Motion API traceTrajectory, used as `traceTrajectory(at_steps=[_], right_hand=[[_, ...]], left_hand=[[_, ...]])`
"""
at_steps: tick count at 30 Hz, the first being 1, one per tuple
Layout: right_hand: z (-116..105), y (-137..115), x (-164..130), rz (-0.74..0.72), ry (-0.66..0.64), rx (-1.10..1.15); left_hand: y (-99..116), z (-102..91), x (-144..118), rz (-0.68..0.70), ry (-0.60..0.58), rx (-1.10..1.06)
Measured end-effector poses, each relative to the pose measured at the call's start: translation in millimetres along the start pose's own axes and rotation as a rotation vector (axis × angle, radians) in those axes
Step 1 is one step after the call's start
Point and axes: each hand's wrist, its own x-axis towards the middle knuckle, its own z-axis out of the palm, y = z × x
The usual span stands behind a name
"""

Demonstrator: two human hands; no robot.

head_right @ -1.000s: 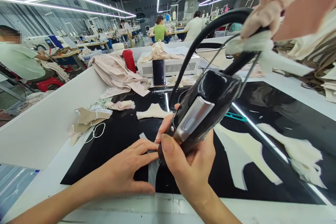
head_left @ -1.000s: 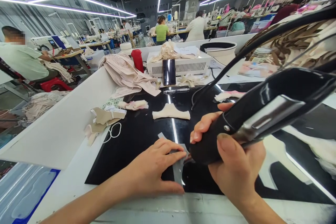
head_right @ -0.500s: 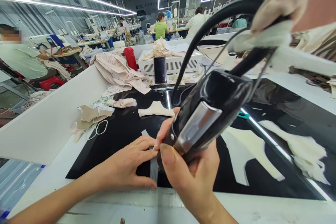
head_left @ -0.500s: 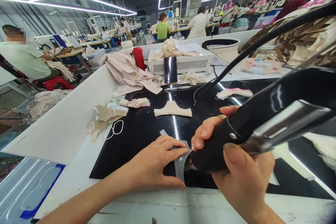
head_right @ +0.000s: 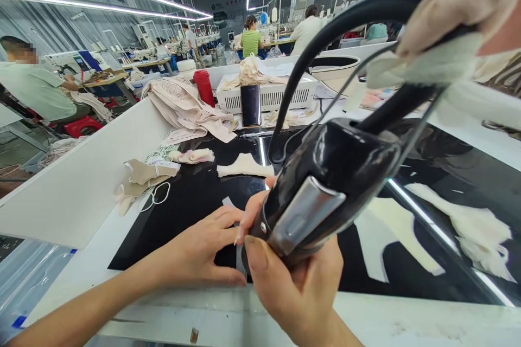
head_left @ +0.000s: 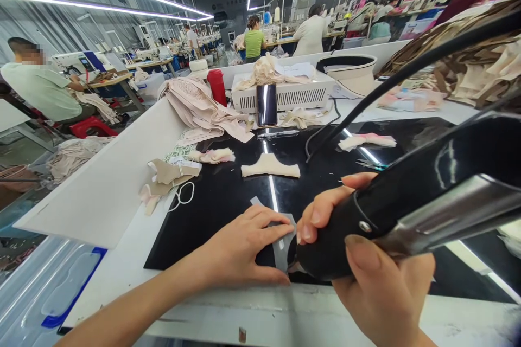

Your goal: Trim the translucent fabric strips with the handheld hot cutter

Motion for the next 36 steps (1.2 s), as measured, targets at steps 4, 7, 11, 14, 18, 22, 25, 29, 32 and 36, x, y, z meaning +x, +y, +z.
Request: traceTrajectory(at_steps=[4,7,11,14,18,22,25,29,32,36], right_hand=[[-8.6,2.4,1.8,-0.002,0.014,0.013],[-19.4,1.6,7.1,0.004,0.046,-0.014],[-33.1,-1.5,17.5,-0.025,0.119,-0.064],[-39.9,-4.3,24.9,-0.037,0.179,-0.071],[-48.2,-7.4,32.0,-0.073,0.214,-0.123],[-56.4,-7.1,38.7,-0.106,0.218,-0.168],[-56.8,-5.8,42.6,-0.108,0.254,-0.191],[-45.1,-4.9,40.5,-0.123,0.266,-0.152],[-33.4,-2.5,34.0,-0.096,0.206,-0.094],[-24.8,4.6,25.6,-0.053,0.153,-0.079]], left_hand=[[-1.2,2.2,-0.4,0.009,0.018,-0.001],[-2.6,4.9,-2.9,0.001,0.024,0.001],[-3.6,8.5,-7.7,-0.010,0.013,0.033],[-3.0,9.8,-9.8,-0.015,-0.004,0.078],[-2.3,10.0,-10.3,0.007,-0.009,0.126],[-1.8,10.5,-11.2,0.058,0.007,0.124],[-0.5,11.3,-12.2,0.099,0.022,0.106],[1.5,11.9,-12.4,0.120,0.029,0.100],[1.9,11.6,-11.9,0.123,0.030,0.101],[1.9,11.1,-11.7,0.126,0.023,0.107]])
